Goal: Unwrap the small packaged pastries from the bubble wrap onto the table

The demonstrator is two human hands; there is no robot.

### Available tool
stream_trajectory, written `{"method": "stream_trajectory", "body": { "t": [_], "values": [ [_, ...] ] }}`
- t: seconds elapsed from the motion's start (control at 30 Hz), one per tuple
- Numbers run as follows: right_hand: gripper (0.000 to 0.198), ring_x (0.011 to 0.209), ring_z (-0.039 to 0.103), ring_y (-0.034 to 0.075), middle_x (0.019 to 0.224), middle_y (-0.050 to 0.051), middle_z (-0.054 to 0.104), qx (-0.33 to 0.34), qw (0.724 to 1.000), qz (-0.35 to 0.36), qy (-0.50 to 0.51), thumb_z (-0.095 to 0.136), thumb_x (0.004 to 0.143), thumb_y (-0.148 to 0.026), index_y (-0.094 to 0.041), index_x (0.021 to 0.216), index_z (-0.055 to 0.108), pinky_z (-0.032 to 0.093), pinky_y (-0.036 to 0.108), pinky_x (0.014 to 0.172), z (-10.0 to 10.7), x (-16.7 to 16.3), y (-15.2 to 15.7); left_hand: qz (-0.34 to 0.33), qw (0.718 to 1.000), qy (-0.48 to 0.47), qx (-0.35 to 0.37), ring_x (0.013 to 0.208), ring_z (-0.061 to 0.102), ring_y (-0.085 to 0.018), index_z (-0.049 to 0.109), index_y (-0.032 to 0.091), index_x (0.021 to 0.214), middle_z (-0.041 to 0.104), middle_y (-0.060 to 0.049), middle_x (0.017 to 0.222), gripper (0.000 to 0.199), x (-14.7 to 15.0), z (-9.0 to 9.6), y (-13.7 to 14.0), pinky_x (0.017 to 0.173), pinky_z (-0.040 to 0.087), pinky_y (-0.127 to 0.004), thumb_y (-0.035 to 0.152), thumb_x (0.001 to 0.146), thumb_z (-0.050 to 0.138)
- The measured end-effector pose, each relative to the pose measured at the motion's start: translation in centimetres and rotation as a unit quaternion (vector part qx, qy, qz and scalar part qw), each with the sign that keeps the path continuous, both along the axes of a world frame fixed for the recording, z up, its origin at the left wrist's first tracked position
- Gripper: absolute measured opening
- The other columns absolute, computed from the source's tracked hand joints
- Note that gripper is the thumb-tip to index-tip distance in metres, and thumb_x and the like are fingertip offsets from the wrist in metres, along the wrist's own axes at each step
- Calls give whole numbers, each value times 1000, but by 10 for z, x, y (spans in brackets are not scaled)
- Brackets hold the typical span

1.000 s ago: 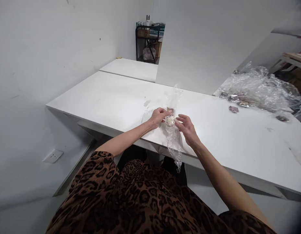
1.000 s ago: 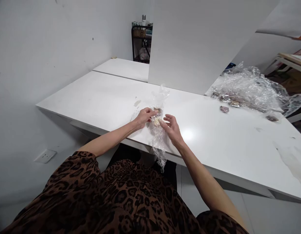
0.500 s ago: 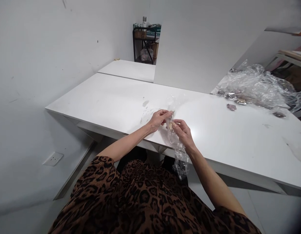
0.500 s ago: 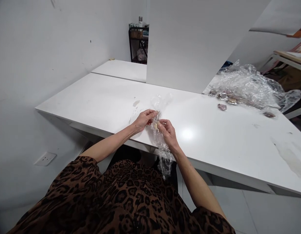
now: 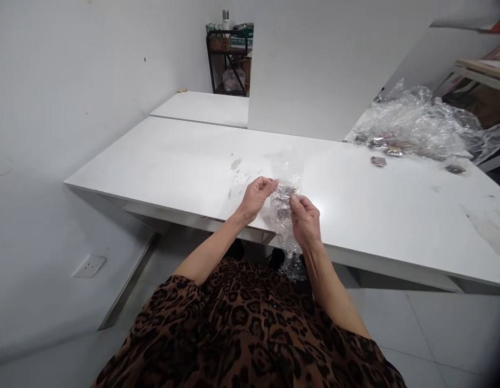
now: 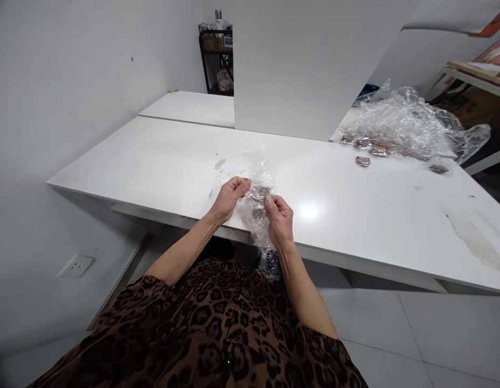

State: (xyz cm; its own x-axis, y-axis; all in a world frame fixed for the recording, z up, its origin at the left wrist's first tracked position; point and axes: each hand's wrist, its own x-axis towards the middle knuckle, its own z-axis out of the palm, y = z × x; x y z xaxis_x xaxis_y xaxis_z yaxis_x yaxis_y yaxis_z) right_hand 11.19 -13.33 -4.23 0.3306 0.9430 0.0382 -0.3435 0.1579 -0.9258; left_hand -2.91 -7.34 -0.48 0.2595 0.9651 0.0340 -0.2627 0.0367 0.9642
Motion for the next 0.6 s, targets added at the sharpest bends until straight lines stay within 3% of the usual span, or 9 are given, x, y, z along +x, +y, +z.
{"method": "stream_trajectory", "body": {
  "t": [0.2,0.33,0.43,0.5,0.6],
  "values": [
    [41,81,63,12,87,-1,67,-41,990,-68,115,92,62,-44,-23,83,64,57,26,72,-10,8,8,-12,987,-107,-117,90,66,-14,55,21,102,66,-8,116,50,-4,-8,-4,74,50,-26,61,81,74],
    [35,68,55,10,74,-2,59,16,990,-137,8,86,71,-48,-23,82,66,51,24,64,-6,2,3,-28,992,-48,-110,94,68,-18,56,23,126,66,-12,123,70,2,-10,-16,74,52,-28,63,74,80],
    [29,65,51,9,72,-2,58,58,985,-149,-64,82,77,-48,-23,87,70,48,25,63,-4,-3,-1,-11,997,0,-71,84,65,-12,69,18,108,71,-8,105,47,10,-13,-19,70,48,-22,47,74,85],
    [31,69,55,11,75,-2,62,53,986,-153,-41,83,74,-49,-24,87,70,50,26,65,-7,-1,2,29,998,-6,-56,72,62,-8,72,16,93,72,-5,91,31,13,-15,-18,68,47,-22,44,81,79],
    [36,75,62,14,80,-1,67,9,989,-144,41,87,66,-49,-24,84,68,54,28,67,-16,8,10,75,995,-40,-59,64,63,-7,73,17,90,74,-4,88,29,13,-15,-14,66,48,-23,45,85,73]
  ]
}}
